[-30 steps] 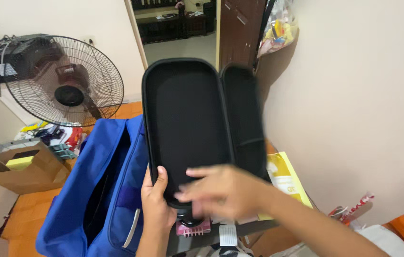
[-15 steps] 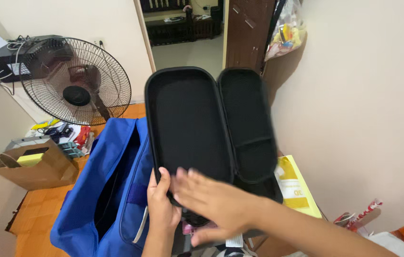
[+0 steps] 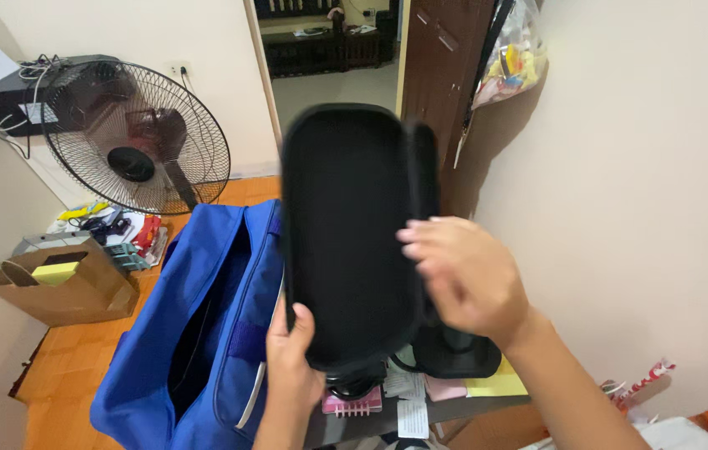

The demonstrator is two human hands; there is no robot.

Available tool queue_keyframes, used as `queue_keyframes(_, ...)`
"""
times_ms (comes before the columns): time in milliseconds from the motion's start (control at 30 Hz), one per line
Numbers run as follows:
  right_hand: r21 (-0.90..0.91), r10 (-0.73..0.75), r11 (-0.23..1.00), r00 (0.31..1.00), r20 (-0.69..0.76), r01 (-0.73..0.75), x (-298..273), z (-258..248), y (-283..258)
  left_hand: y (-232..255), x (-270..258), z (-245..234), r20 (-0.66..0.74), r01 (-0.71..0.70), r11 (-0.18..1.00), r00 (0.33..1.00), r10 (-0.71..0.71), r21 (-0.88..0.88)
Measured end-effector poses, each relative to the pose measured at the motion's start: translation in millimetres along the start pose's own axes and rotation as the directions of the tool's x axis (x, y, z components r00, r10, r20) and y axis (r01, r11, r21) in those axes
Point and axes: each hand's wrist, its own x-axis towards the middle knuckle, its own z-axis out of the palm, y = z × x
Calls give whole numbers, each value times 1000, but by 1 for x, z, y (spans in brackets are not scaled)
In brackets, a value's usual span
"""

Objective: The person folds a printed document and places it on a table. They then retrieve a black stethoscope case from a blue bag, open it, remove the stethoscope, and place it on the table. The person picks up a small container of cotton balls, removes one, sprays it with a red-capped bottle, and places it back. Finally, they pick up the stethoscope and hold it up.

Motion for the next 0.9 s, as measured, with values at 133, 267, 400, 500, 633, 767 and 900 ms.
queue_keyframes(133, -363, 4, 932, 998, 63, 19, 34, 17, 4, -18, -11, -6, 163, 68, 992, 985, -50, -107)
queue_keyframes(267, -450, 134, 893, 968, 214, -24, 44, 58, -10, -41, -5, -14, 190, 156, 952, 976, -107, -263)
queue_keyframes(400, -213, 63, 976, 892, 447, 37, 7, 74, -43, -53, 8, -22, 53, 140, 944, 990, -130, -298)
queue_keyframes(500, 113, -106, 993, 777, 621, 45, -24, 64, -52, -44, 14, -29, -13, 123, 924, 991, -137, -361)
queue_keyframes(633, 448, -262, 883, 640, 722, -144, -40, 47, -29, -36, 11, -30, 5, 71, 954, 997, -73, -291)
queue_keyframes(767, 259, 172, 731, 537, 826, -632, -46, 22, -34, -30, 13, -21, -70, 42, 982, 996, -56, -183)
queue_keyframes(900, 282, 231, 841, 778, 585, -462, -30, 17, -41, -27, 8, -12, 2, -6, 974, 1000, 7, -226)
